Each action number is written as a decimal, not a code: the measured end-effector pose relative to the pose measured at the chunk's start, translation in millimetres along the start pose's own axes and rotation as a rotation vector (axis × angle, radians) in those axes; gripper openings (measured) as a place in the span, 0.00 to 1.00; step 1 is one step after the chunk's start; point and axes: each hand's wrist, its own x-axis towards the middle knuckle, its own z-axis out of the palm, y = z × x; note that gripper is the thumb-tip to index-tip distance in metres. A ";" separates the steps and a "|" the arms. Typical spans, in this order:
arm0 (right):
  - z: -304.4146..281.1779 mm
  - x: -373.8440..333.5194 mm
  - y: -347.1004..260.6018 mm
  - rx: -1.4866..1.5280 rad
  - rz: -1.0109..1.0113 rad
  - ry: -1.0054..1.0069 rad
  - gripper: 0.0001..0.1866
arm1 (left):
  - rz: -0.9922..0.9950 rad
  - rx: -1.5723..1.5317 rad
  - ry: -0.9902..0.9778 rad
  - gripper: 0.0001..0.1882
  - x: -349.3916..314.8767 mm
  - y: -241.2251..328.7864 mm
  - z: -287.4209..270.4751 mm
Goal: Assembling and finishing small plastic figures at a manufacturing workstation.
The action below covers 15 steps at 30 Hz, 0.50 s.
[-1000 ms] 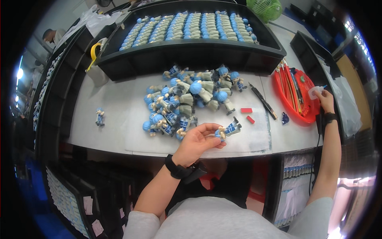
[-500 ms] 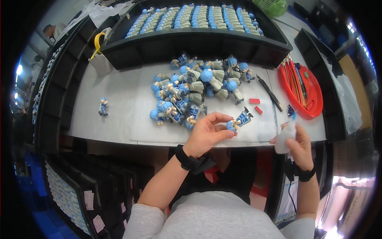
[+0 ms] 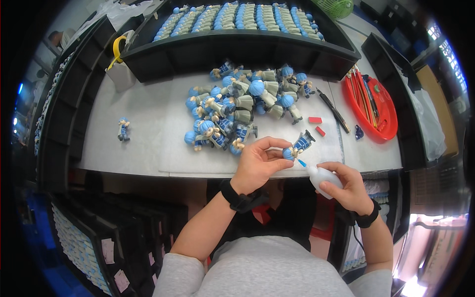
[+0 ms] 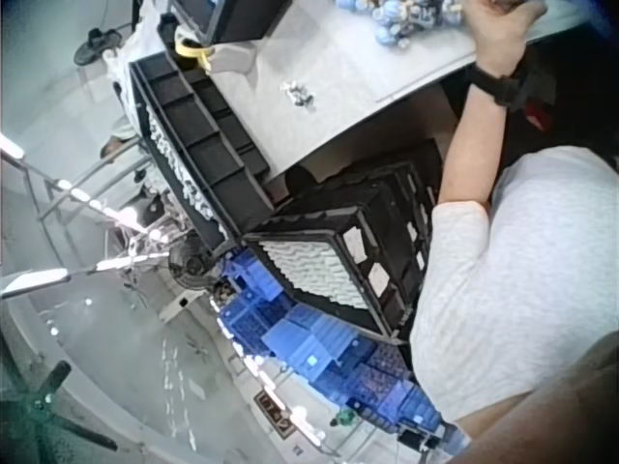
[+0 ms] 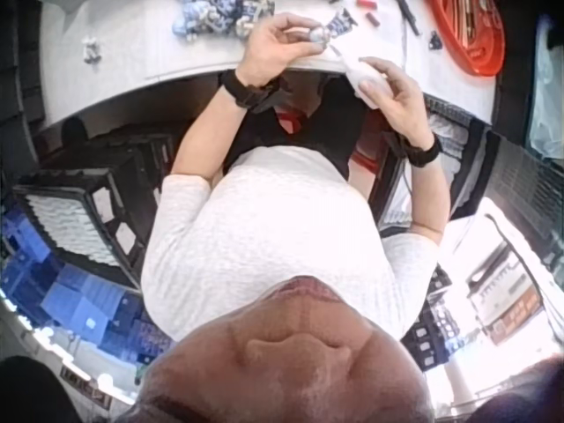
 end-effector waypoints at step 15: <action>-0.6 2.0 -3.3 -0.149 -0.058 0.043 0.16 | 0.064 0.049 0.019 0.17 0.7 -6.4 -0.3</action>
